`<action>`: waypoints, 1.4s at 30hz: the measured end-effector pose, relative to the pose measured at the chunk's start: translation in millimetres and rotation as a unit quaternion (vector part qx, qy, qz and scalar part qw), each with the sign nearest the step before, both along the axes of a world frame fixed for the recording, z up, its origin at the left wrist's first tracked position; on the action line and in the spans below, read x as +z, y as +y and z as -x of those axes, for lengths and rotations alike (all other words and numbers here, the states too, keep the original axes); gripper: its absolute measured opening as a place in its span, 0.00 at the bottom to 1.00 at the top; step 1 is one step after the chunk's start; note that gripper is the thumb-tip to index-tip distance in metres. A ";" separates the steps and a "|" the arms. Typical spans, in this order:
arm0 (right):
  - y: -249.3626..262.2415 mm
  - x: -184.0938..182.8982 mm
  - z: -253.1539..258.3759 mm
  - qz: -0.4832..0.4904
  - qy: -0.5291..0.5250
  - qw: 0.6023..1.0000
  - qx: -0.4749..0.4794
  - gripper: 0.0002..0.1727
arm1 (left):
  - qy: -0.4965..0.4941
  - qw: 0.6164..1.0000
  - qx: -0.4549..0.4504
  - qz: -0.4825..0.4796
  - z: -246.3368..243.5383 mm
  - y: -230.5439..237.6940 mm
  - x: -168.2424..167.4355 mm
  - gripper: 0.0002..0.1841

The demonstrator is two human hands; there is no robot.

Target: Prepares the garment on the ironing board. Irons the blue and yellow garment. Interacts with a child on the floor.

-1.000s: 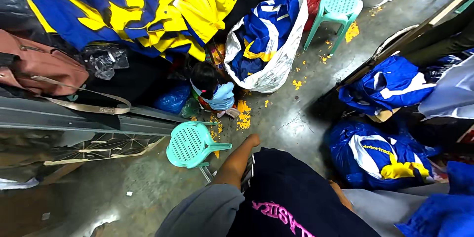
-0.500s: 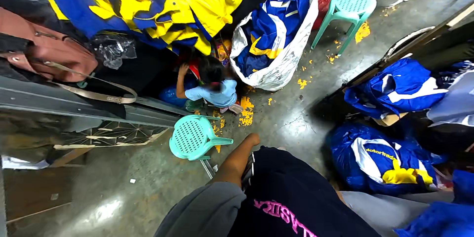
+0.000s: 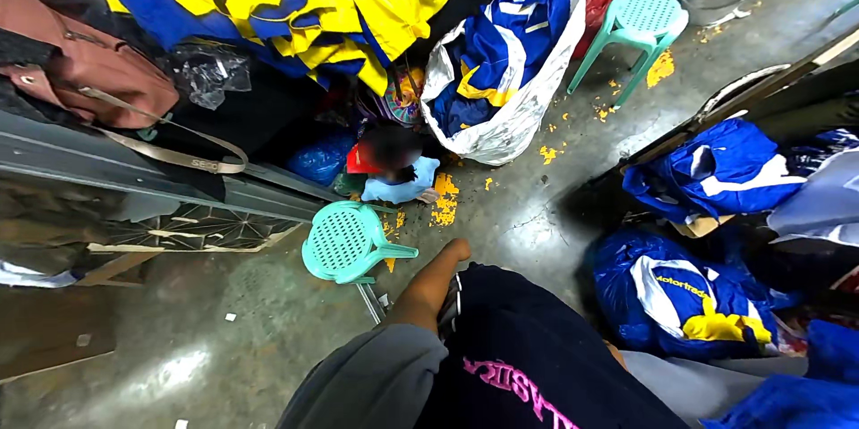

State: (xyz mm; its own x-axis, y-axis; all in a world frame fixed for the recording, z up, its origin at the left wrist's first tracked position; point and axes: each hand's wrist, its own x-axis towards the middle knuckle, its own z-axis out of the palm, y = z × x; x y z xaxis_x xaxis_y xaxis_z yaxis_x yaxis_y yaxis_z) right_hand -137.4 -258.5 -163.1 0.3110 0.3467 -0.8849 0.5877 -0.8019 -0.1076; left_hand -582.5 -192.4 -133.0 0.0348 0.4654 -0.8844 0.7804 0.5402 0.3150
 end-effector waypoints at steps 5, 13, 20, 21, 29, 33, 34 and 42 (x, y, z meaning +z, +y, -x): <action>-5.7 -11.4 0.3 0.014 -0.013 1.000 0.008 0.23 | 0.003 1.000 -0.011 0.006 -1.1 0.6 -0.7 0.21; 5.5 79.8 53.1 0.014 0.008 1.000 0.010 0.24 | -0.001 1.000 -0.008 0.006 -2.5 -0.5 3.8 0.22; -18.4 57.8 37.7 -0.005 -0.002 1.000 0.009 0.25 | 0.001 0.999 -0.036 0.014 -6.1 5.7 2.3 0.21; -20.0 64.4 39.4 -0.003 0.001 1.000 0.003 0.24 | 0.000 0.999 -0.042 0.014 -7.6 7.8 2.8 0.21; -37.0 85.6 49.5 0.000 -0.001 0.999 -0.050 0.22 | -0.013 0.997 -0.076 0.002 -20.6 24.9 2.2 0.22; -44.6 85.7 57.4 -0.030 -0.023 0.997 -0.063 0.19 | -0.014 0.996 -0.087 0.005 -18.7 27.9 -4.0 0.22; -44.6 88.9 58.7 -0.037 -0.018 0.997 -0.062 0.18 | -0.013 0.996 -0.088 0.007 -17.7 28.4 -4.3 0.22; -24.4 70.7 43.4 0.008 0.022 1.000 -0.017 0.22 | -0.011 0.997 -0.077 0.008 -10.2 27.9 -6.9 0.22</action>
